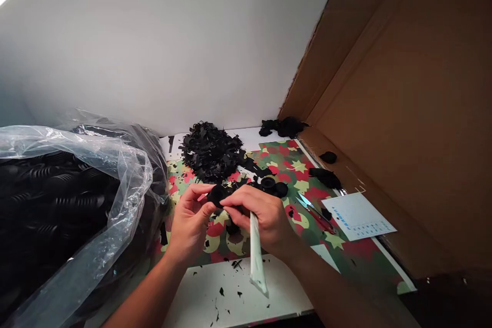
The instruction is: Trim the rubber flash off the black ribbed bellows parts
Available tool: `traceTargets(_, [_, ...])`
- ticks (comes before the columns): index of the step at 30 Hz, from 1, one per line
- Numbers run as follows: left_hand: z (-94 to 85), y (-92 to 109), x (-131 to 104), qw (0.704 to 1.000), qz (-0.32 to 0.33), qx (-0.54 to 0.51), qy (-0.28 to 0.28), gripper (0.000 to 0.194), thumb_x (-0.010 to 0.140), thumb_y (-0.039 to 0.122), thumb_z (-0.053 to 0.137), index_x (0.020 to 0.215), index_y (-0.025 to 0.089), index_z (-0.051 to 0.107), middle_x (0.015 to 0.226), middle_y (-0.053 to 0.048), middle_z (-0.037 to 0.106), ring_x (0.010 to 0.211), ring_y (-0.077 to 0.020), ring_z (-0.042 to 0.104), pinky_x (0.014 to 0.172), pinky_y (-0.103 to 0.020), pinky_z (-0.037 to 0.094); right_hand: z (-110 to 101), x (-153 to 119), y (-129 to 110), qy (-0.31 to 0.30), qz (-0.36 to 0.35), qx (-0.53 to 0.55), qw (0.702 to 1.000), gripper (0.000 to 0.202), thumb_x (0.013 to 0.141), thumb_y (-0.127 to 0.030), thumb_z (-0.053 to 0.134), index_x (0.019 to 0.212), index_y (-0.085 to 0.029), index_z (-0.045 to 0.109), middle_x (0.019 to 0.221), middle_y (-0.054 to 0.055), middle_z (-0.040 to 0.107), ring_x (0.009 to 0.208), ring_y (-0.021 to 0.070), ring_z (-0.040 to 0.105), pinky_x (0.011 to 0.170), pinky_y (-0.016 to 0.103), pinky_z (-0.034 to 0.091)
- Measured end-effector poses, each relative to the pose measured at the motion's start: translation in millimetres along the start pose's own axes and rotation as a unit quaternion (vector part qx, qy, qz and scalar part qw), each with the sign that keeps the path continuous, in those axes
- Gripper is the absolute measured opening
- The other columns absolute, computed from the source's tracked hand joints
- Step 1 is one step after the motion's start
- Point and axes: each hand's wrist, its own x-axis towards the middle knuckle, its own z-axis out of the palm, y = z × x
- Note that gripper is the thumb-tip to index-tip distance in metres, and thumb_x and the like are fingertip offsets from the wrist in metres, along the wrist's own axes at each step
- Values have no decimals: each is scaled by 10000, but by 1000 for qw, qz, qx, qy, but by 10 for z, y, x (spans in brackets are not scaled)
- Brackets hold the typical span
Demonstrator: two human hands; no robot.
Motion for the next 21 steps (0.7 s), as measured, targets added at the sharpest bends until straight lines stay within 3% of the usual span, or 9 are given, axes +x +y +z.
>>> traceTargets(10, [-41, -77, -42, 1000, -7, 7, 2, 368, 602, 395, 984, 839, 205, 776, 845, -11, 720, 750, -127, 636, 653, -203, 509, 58, -61, 14, -28, -15, -47, 998, 150, 987, -97, 576, 961, -212, 670, 807, 22, 697, 712, 142, 698, 681, 225, 588])
traceTargets(14, [-30, -128, -84, 1000, 5, 16, 6, 411, 600, 444, 976, 837, 191, 755, 786, -5, 696, 718, -135, 634, 662, -233, 519, 129, -154, 4, 11, -40, -72, 997, 157, 979, -101, 558, 963, -230, 646, 795, 6, 672, 680, 138, 677, 683, 226, 561])
traceTargets(17, [21, -19, -183, 995, 57, 82, -9, 377, 674, 465, 931, 833, 184, 738, 800, -21, 698, 716, -152, 658, 650, -255, 539, 110, -189, 53, 49, -7, -124, 991, 117, 959, -141, 576, 929, -235, 640, 795, 4, 674, 649, 146, 648, 665, 253, 530])
traceTargets(19, [80, 216, -324, 968, 153, 195, -49, 210, 827, 380, 833, 888, 200, 744, 893, -49, 732, 808, -182, 708, 695, -281, 575, 45, -181, 134, 104, 62, -153, 981, 69, 938, -191, 585, 899, -234, 623, 761, -3, 657, 611, 153, 615, 624, 270, 497])
traceTargets(20, [97, 390, -404, 932, 216, 282, -78, 88, 889, 290, 774, 933, 217, 752, 960, -56, 750, 879, -192, 721, 744, -297, 590, -1, -169, 186, 135, 104, -156, 973, 59, 928, -214, 574, 881, -233, 605, 743, -7, 643, 604, 158, 602, 612, 277, 481])
traceTargets(21, [87, 597, -473, 875, 301, 371, -77, 87, 923, 188, 716, 973, 247, 756, 1003, -38, 757, 921, -182, 721, 794, -303, 593, -54, -155, 244, 162, 143, -149, 965, 69, 921, -230, 547, 859, -235, 578, 723, -12, 624, 603, 163, 592, 605, 281, 466])
